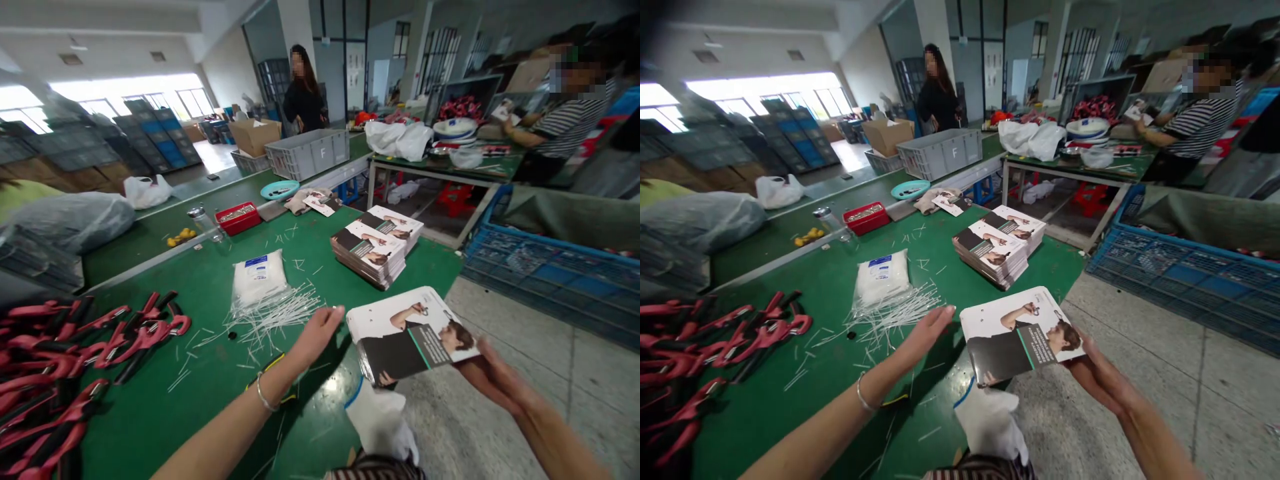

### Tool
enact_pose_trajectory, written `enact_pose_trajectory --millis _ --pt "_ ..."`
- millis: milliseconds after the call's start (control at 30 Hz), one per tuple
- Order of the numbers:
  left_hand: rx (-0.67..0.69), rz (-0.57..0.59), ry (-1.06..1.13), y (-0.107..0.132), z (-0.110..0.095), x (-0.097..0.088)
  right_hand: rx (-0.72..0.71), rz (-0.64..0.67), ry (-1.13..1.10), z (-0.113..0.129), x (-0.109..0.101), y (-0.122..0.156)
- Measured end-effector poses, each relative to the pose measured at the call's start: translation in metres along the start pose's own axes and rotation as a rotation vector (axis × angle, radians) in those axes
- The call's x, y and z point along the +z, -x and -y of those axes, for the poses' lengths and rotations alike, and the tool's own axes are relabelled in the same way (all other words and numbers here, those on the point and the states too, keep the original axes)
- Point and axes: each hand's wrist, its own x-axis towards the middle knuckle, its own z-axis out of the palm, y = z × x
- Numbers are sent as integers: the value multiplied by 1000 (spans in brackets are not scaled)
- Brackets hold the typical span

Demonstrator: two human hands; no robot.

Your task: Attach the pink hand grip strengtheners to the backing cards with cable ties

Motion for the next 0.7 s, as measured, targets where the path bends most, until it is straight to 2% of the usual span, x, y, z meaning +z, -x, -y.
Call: enact_pose_trajectory --millis 33,67,100,167,233,300,367,400,467,567,633,700 --pt "71 -37 -53 -11 -7 -7 -39 -20 -47 -12 2 3" --pt "129 -15 -95 -24 -16 -12 -61 -40 -91 -24 5 6" --pt "171 47 -133 -39 -25 -14 -74 -56 -133 -36 10 9" --pt "195 254 -212 -68 -43 -11 -77 -77 -205 -57 22 15" --pt "151 497 -267 -94 -55 2 -69 -106 -264 -70 35 17" --pt "23 690 -241 -110 -58 19 -56 -150 -299 -79 47 19" --pt "-126 796 -207 -115 -53 34 -22 -211 -273 -94 60 24" --pt "-170 813 -205 -113 -50 39 5 -246 -219 -105 67 28" --pt "-173 774 -236 -105 -42 44 69 -261 -21 -133 84 41" --pt "-133 650 -262 -84 -30 42 138 -138 257 -172 106 66" --pt "-135 555 -243 -68 -21 40 205 -75 275 -179 106 77" --pt "-142 449 -187 -53 -12 39 259 -127 210 -166 92 78"
